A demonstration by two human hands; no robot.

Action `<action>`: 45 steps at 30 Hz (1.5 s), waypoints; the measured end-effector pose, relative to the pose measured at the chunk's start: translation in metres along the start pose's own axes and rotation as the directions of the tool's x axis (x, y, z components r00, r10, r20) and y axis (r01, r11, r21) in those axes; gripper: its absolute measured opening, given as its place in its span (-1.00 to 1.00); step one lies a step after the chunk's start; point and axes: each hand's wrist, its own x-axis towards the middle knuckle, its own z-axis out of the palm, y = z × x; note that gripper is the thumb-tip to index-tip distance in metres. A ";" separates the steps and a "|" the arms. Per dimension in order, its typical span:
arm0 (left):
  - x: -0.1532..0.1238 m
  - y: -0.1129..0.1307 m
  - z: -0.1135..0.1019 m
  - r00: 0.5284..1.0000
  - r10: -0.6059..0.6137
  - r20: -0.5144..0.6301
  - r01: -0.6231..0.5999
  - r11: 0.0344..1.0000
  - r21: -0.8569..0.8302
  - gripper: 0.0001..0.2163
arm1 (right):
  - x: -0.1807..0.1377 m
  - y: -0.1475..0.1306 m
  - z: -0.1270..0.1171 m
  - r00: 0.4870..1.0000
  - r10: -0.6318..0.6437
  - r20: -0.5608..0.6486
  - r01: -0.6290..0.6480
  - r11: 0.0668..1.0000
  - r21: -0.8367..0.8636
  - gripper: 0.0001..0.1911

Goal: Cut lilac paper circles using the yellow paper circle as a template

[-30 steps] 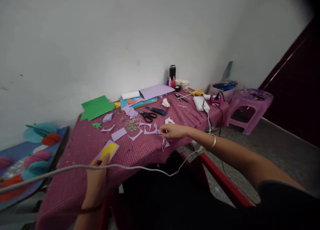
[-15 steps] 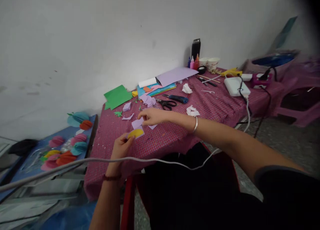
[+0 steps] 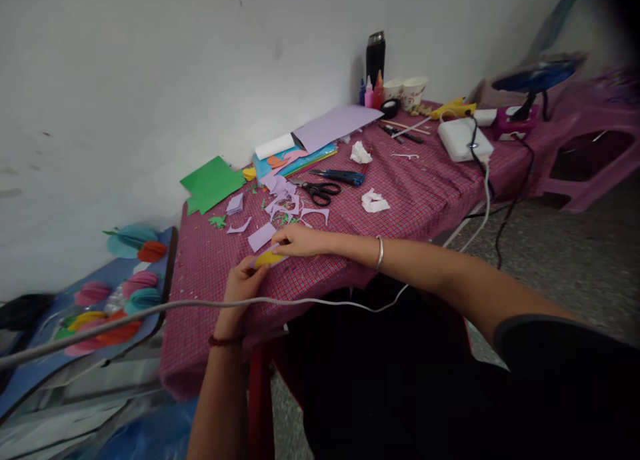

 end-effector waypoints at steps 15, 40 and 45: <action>-0.008 -0.011 -0.003 0.992 -0.011 -0.129 0.002 0.998 -0.069 -0.80 | -0.012 0.006 0.012 0.999 -0.022 0.033 0.026 0.991 -0.129 -0.75; -0.013 -0.005 -0.001 0.994 0.057 -0.098 -0.050 0.996 0.068 -0.83 | -0.016 0.000 0.009 0.997 0.029 0.069 -0.017 0.986 -0.167 -0.80; -0.011 -0.004 -0.002 0.996 0.043 -0.073 -0.037 0.996 0.077 -0.82 | -0.015 0.007 0.000 0.988 0.038 0.152 -0.034 0.999 -0.029 -0.90</action>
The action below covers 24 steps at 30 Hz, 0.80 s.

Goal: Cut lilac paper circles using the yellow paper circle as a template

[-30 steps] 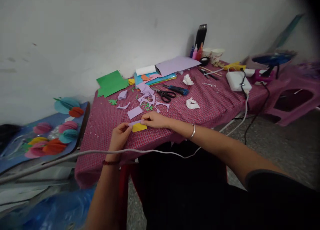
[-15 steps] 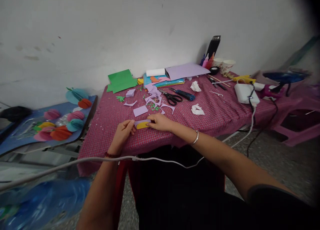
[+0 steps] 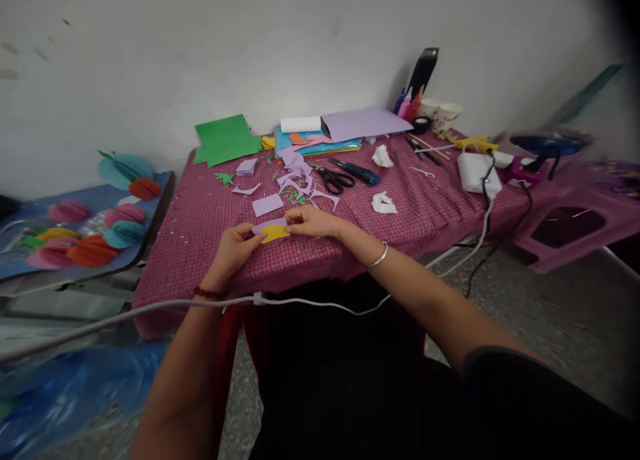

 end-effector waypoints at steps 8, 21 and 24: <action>0.003 0.001 0.001 1.000 0.009 0.010 -0.009 1.000 0.017 -0.79 | -0.001 0.003 -0.005 0.998 -0.039 0.054 0.039 0.999 0.008 -0.91; 0.003 -0.002 -0.002 0.999 0.009 0.038 -0.012 0.997 0.078 -0.76 | 0.001 0.005 -0.003 0.995 -0.096 0.003 0.095 0.985 -0.146 -0.82; 0.003 -0.003 -0.002 0.999 0.010 0.039 -0.013 0.997 0.075 -0.76 | 0.001 0.006 -0.003 0.995 -0.100 0.004 0.099 0.982 -0.160 -0.81</action>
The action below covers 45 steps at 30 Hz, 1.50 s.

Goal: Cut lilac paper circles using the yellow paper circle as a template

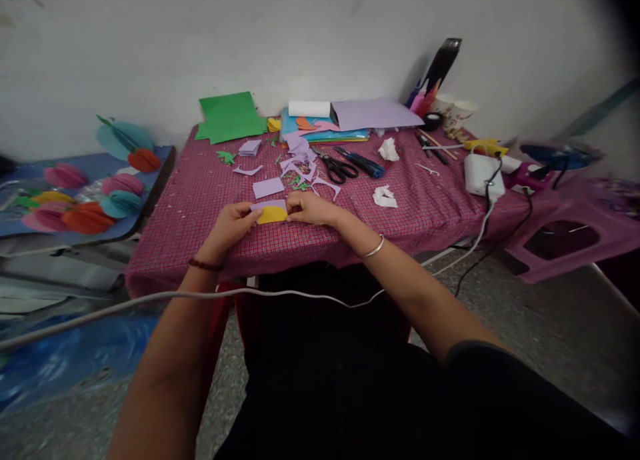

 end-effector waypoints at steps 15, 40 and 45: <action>-0.003 0.007 0.003 1.000 -0.001 0.013 0.003 0.994 -0.110 -0.80 | -0.002 -0.003 0.004 0.999 0.040 -0.036 -0.041 0.998 -0.049 -0.81; -0.002 0.007 -0.006 0.990 -0.113 0.088 0.133 0.952 -0.275 -0.87 | -0.007 -0.011 -0.001 0.992 0.123 -0.022 -0.101 0.892 0.440 -0.51; -0.010 0.019 -0.005 0.983 -0.178 0.052 0.183 0.886 -0.427 -0.89 | -0.010 -0.033 -0.005 0.981 0.192 -0.022 -0.145 0.810 0.568 -0.53</action>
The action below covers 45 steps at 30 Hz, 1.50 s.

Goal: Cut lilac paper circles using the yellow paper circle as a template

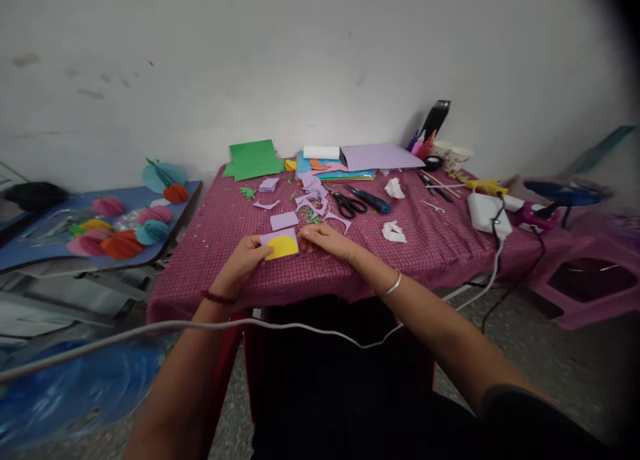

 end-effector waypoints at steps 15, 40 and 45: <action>-0.011 0.067 0.068 0.952 -0.092 0.291 0.181 0.937 -0.297 -0.81 | -0.051 -0.038 0.027 0.894 0.230 -0.385 0.014 0.844 0.536 -0.69; -0.065 0.027 0.126 0.913 0.044 -0.405 -0.216 0.894 -0.391 -0.70 | -0.083 -0.028 0.048 0.829 0.113 -0.548 0.106 0.930 0.351 -0.69; -0.056 0.037 0.123 0.976 -0.182 -0.118 0.031 0.655 -0.755 -0.71 | -0.084 -0.026 0.049 0.890 0.055 -0.453 0.158 0.895 0.417 -0.52</action>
